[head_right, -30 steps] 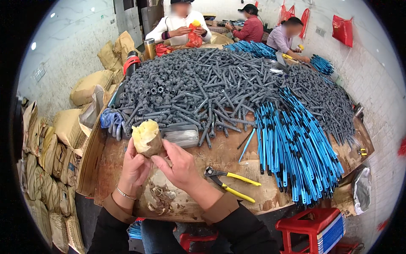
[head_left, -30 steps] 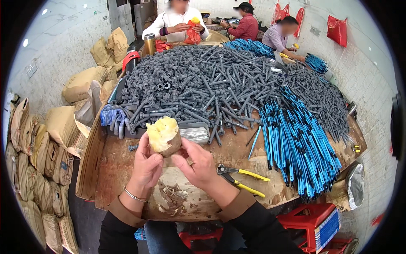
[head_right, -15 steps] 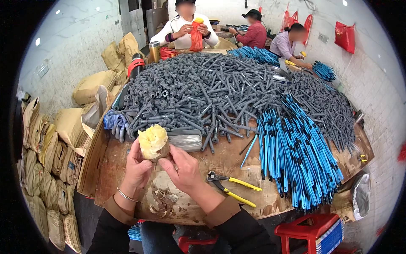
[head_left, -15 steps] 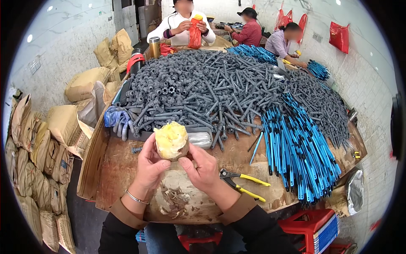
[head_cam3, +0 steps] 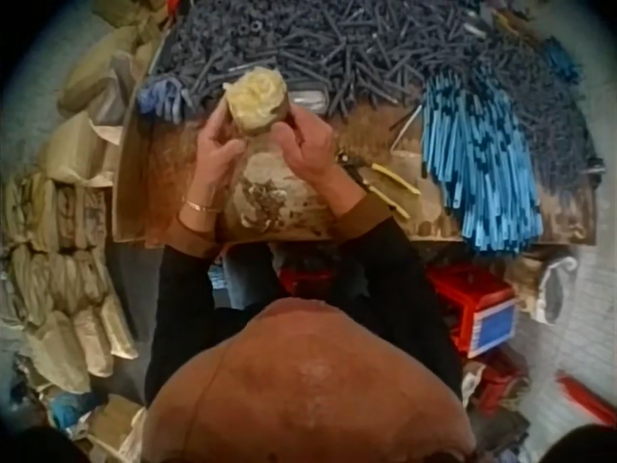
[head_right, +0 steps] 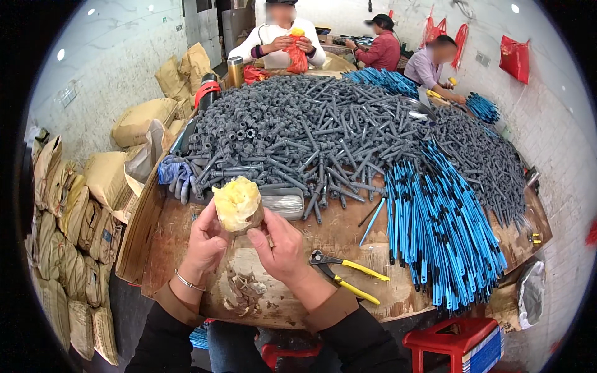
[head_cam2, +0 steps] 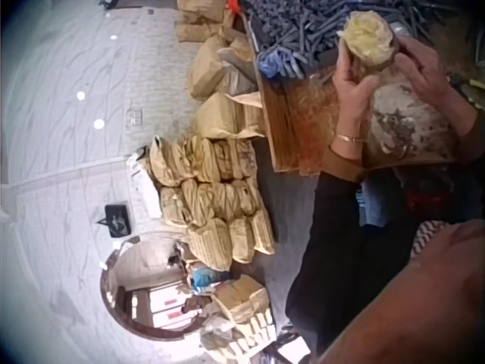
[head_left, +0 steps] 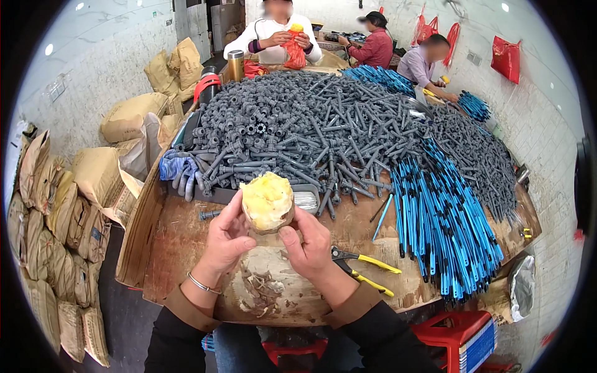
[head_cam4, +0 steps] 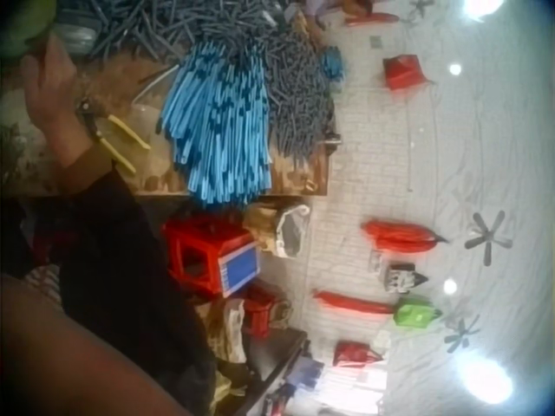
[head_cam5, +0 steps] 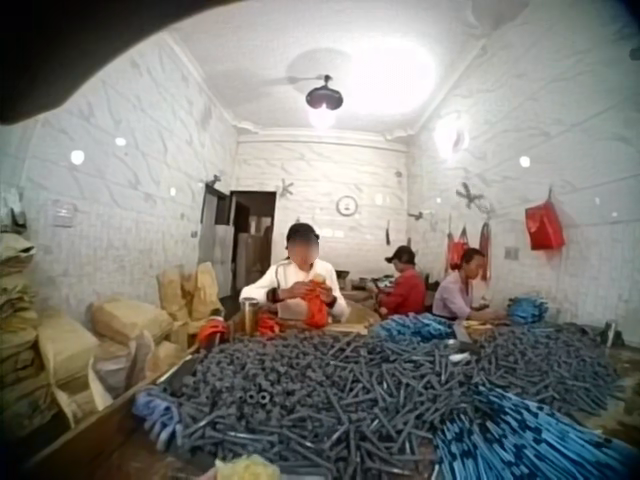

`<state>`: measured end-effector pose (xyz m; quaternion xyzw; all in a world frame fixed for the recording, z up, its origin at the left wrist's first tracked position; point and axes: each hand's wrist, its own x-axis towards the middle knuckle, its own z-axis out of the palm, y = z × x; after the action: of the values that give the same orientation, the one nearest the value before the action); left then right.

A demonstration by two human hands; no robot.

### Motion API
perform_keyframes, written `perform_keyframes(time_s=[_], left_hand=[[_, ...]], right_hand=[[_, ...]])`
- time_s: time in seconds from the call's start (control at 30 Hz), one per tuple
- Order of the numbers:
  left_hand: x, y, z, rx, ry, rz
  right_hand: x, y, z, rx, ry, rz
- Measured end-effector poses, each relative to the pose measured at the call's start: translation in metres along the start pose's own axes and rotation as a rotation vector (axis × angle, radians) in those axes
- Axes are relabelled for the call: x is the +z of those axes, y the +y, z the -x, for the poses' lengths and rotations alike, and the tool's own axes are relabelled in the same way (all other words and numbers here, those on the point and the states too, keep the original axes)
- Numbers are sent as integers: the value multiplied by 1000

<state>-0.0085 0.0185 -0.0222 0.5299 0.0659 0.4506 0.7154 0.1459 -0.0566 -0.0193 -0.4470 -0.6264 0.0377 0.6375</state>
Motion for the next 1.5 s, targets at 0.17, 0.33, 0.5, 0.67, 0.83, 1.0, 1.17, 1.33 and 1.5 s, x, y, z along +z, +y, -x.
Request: perform_keyframes(time_s=[0.17,0.33,0.5,0.67,0.83,1.0,1.17,1.33,1.5], left_hand=[[4,1,-1,6,-26,-24],[4,0,-2,-14,-26,-16],[4,4,0,-46,23,38],[6,4,-1,-42,45,56],[8,3,-2,-33,56,89],[9,4,-1,-44,62,77],[6,4,-1,-84,58,59],[13,5,-3,-108,80,-19],[10,4,-2,-190,85,29]], right_hand=[[-2,-2,-1,19,0,5],[-1,0,-2,3,5,-5],[1,-3,-1,22,-3,12],[-2,-5,0,39,-36,18],[-2,-7,-1,72,-51,12],[1,-6,0,37,12,27],[-2,-6,0,102,-53,39],[0,-2,0,130,-16,44],[0,-5,-1,219,3,67]])
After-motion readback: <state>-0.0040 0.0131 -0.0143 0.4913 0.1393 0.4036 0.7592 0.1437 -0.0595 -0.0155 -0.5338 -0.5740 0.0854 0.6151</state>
